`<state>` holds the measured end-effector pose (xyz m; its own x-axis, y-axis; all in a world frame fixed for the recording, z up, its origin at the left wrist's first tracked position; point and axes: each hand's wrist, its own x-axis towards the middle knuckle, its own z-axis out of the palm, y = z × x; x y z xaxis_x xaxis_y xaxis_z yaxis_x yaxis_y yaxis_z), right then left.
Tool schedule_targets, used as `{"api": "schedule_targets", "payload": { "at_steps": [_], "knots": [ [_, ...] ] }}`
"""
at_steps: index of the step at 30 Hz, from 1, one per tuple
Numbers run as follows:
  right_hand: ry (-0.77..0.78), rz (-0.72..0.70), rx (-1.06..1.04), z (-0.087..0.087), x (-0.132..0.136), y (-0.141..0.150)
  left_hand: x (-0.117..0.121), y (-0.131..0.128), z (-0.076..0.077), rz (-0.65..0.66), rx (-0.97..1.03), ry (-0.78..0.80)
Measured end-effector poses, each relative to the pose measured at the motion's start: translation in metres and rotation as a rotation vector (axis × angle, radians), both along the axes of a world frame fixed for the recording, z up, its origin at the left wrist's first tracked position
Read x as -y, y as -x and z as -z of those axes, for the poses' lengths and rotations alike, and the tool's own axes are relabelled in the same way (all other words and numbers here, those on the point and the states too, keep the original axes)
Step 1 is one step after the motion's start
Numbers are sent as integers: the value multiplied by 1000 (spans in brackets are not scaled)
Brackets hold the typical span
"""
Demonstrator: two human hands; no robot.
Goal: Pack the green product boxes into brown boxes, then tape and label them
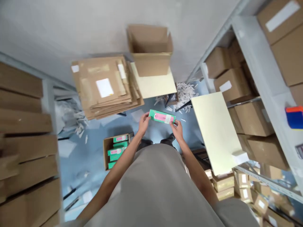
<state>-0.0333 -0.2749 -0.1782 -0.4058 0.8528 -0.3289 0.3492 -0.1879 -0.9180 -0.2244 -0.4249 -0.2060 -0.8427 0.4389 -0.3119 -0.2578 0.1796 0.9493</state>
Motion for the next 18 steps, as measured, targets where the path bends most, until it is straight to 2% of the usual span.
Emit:
{"api": "schedule_targets", "payload": {
  "at_steps": [3,6,9,11,14,16,18],
  "knots": [
    [65,119,-30,-13,-42,-52,-87,-22,-32,178,-197,-119],
    [119,181,-85,-20,-78,-96,-177,-53,-60,367,-307,-191],
    [66,265,-86,-25,-111,-130,-261,-90,-80,548,-346,-222],
    [32,359,-45,-29,-132,-148,-308,-118,-87,628,-334,-268],
    [66,515,-47,-38,-161,-166,-354,-163,-87,613,-131,-332],
    [145,614,-143,-46,-179,-173,-366,-189,-80,619,141,-301],
    [237,698,-298,-54,-196,-178,-371,-207,-71,713,410,-197]
  ]
}}
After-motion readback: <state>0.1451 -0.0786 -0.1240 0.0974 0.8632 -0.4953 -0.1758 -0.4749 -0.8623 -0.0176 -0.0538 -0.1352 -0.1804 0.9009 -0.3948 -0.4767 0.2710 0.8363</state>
